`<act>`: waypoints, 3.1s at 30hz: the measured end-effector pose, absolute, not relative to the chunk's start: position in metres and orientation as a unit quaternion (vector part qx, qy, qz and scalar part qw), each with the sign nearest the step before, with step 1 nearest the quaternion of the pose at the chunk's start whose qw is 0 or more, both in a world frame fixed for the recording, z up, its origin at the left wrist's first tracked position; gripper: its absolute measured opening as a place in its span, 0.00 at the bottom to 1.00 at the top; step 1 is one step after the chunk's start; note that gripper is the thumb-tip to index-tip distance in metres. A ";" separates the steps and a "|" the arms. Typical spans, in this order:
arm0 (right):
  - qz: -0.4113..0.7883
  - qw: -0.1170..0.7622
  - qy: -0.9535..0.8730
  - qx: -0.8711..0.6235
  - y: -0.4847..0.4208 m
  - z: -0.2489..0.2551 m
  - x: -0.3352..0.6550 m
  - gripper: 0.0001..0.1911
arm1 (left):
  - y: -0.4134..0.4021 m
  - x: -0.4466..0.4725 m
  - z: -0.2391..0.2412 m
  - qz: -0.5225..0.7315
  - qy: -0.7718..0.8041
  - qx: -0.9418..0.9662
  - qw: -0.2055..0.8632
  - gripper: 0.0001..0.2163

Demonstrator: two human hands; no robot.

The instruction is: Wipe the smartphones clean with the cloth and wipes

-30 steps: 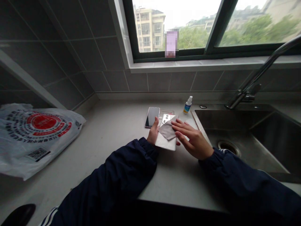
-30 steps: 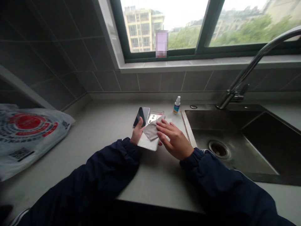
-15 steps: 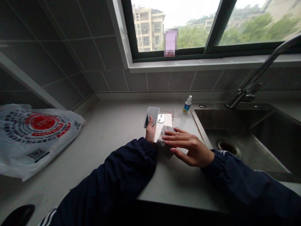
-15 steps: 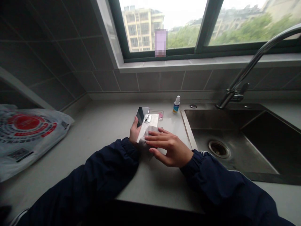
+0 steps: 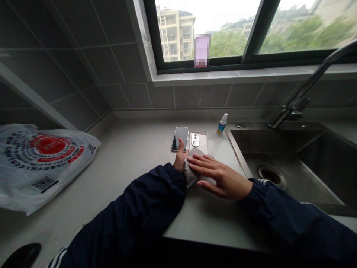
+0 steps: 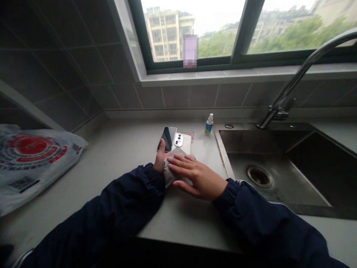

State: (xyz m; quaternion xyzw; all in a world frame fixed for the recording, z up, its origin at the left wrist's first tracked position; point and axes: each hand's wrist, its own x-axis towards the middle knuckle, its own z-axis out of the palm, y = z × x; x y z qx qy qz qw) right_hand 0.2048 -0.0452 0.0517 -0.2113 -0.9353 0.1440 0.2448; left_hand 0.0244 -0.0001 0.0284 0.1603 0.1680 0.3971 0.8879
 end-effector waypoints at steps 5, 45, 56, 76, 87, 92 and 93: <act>0.126 0.228 -0.933 -0.247 -0.043 0.049 0.206 0.38 | -0.004 0.029 0.032 0.425 0.191 0.144 0.873 0.43; 0.105 0.220 -0.932 -0.268 -0.039 0.040 0.204 0.39 | -0.004 0.031 0.039 0.439 0.170 0.138 0.871 0.46; 0.061 0.191 -0.912 -0.359 -0.039 0.035 0.204 0.41 | -0.014 0.037 0.037 0.467 0.163 0.176 0.851 0.36; 0.114 0.321 -0.916 -0.211 -0.050 0.044 0.201 0.27 | 0.001 0.019 0.025 0.397 0.173 0.225 0.873 0.53; 0.118 0.252 -0.931 -0.237 -0.047 0.047 0.199 0.33 | -0.003 0.027 0.033 0.391 0.199 0.177 0.881 0.49; 0.099 0.223 -0.928 -0.282 -0.044 0.040 0.199 0.37 | -0.007 0.029 0.034 0.422 0.197 0.163 0.870 0.44; 0.093 0.220 -0.926 -0.293 -0.044 0.038 0.200 0.37 | -0.008 0.030 0.034 0.433 0.193 0.165 0.865 0.42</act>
